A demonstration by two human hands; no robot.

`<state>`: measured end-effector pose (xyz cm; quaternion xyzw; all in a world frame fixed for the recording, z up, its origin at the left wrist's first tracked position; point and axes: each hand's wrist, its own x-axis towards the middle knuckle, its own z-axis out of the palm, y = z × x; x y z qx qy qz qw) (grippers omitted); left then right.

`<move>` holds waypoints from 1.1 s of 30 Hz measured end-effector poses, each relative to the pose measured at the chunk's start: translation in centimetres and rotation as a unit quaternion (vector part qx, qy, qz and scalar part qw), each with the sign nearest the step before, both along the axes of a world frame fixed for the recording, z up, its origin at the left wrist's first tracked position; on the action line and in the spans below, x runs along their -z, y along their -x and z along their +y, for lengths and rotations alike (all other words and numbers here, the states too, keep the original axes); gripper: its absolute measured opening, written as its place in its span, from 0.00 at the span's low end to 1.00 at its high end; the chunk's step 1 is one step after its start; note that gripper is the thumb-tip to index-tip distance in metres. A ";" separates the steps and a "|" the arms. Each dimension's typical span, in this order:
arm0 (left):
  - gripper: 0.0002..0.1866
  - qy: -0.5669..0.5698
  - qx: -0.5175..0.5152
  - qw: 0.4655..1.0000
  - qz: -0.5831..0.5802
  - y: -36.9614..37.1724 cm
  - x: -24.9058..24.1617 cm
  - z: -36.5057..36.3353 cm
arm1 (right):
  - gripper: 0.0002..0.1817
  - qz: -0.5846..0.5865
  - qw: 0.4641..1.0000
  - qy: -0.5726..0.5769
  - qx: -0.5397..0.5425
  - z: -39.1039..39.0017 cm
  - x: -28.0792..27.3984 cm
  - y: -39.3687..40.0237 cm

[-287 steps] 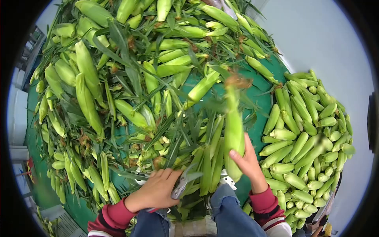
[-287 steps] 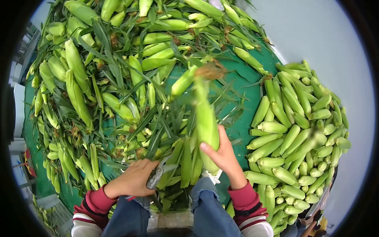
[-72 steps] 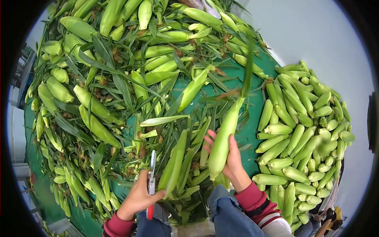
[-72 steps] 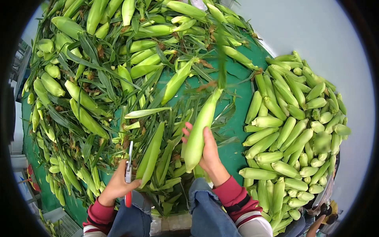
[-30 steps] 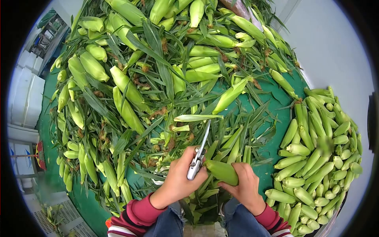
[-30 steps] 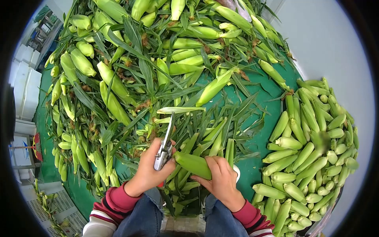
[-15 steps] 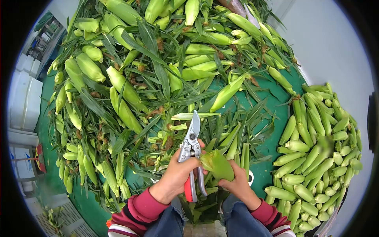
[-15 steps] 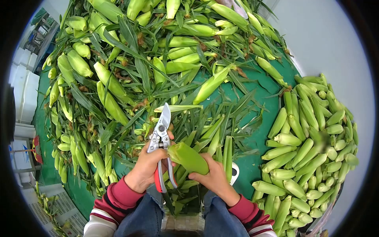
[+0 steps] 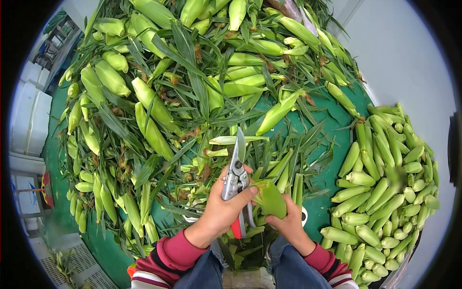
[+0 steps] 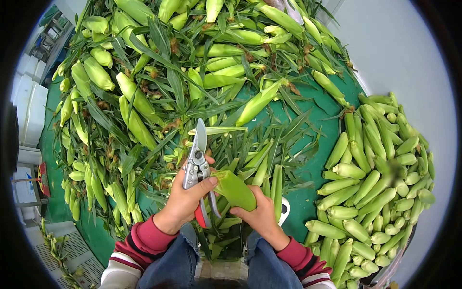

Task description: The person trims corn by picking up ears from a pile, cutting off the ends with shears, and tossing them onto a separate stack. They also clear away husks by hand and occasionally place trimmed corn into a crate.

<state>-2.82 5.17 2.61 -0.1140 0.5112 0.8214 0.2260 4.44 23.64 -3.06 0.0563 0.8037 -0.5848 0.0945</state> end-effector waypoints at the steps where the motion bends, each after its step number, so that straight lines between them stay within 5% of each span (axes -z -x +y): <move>1: 0.19 -0.008 0.001 1.000 -0.024 0.1 -0.1 0.1 | 0.32 -0.016 0.999 0.037 0.001 -0.1 0.2 -0.2; 4: 0.19 -0.037 -0.004 0.997 -0.071 0.3 -0.3 0.2 | 0.34 -0.033 0.986 0.163 0.016 -0.8 1.9 -0.7; 7: 0.18 -0.075 -0.010 0.993 -0.086 0.1 0.3 0.5 | 0.44 -0.154 0.912 0.380 0.034 -1.9 1.9 -1.4; 10: 0.20 -0.093 -0.010 0.993 -0.078 -0.1 0.0 1.0 | 0.43 -0.176 0.856 0.485 0.018 -2.4 1.9 -1.5; 20: 0.23 -0.110 0.054 0.992 0.018 -1.8 0.1 1.0 | 0.54 -0.216 0.814 0.539 0.003 -1.5 1.7 -1.9; 25: 0.24 -0.068 0.024 0.997 0.011 -1.8 -0.3 1.6 | 0.49 -0.205 0.793 0.572 0.040 -1.4 1.5 -2.1; 28: 0.24 -0.042 -0.003 0.999 0.008 -1.5 0.0 0.3 | 0.42 -0.186 0.922 0.340 0.001 -0.3 1.7 -1.4; 30: 0.27 -0.016 -0.035 0.999 -0.008 -1.7 -0.3 -0.2 | 0.36 0.004 0.999 0.030 -0.034 0.2 1.0 -1.3; 33: 0.30 -0.011 -0.043 0.999 0.004 -1.3 0.2 0.4 | 0.38 -0.021 0.998 0.032 -0.041 2.4 -0.5 -0.7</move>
